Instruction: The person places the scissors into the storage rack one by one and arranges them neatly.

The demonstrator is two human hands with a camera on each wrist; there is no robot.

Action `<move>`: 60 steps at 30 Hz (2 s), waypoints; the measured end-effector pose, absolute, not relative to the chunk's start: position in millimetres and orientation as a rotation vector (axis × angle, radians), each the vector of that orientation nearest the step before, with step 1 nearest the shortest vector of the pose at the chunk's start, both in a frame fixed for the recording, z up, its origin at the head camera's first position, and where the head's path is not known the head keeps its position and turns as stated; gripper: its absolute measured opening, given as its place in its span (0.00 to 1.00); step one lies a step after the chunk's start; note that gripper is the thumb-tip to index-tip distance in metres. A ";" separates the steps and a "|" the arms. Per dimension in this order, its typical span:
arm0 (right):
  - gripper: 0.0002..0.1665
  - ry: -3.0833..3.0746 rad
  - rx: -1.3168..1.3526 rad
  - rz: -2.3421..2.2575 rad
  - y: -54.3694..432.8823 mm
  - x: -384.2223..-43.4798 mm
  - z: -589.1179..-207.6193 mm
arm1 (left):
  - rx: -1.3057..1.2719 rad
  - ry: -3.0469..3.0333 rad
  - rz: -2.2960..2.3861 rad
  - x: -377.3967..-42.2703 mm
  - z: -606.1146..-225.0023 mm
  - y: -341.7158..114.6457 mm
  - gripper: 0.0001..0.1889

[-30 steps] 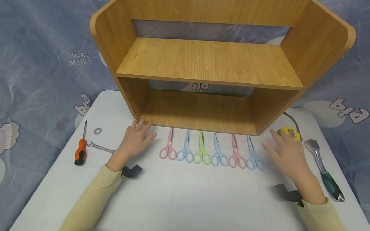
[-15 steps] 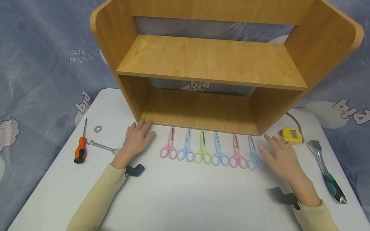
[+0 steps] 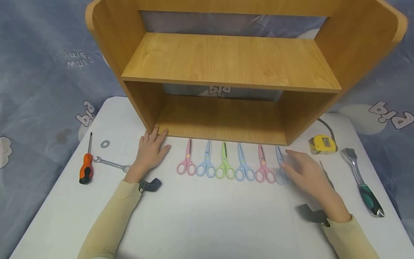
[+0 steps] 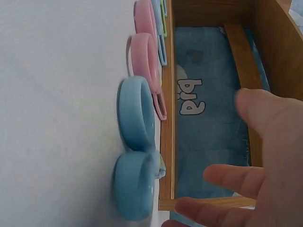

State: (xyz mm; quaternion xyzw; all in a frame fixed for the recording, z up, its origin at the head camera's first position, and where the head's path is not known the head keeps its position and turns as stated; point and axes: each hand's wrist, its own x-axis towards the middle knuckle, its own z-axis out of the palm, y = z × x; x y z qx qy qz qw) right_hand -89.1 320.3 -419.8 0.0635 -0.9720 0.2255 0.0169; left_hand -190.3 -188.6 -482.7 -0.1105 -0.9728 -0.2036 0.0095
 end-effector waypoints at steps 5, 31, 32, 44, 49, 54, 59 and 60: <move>0.38 -3.070 0.130 0.637 318.2 -92.8 -418.9 | -0.331 -3.041 -0.638 -189.2 -480.7 -191.3 0.34; 0.35 -3.313 0.095 0.553 325.0 -98.6 -426.0 | 0.256 -2.166 -1.439 -189.6 -479.3 -185.7 0.10; 0.35 -3.315 0.091 0.555 325.0 -98.0 -426.4 | 0.289 -2.127 -1.489 -190.9 -479.2 -185.3 0.12; 0.31 -3.300 0.115 0.563 323.4 -93.4 -432.6 | 0.377 -2.140 -1.741 -217.2 -476.6 -187.6 0.29; 0.34 -3.300 0.109 0.547 327.4 -95.7 -435.0 | 0.367 -2.112 -1.803 -223.3 -475.3 -188.2 0.29; 0.34 -3.311 0.102 0.555 328.3 -97.4 -434.4 | 0.393 -2.097 -1.860 -222.3 -473.2 -193.3 0.26; 0.35 -3.342 0.059 0.587 328.8 -97.1 -432.0 | 0.352 -2.084 -1.961 -220.6 -473.5 -200.4 0.27; 0.35 -3.351 0.041 0.590 329.1 -97.1 -431.4 | 0.341 -2.081 -1.980 -221.0 -473.7 -201.2 0.27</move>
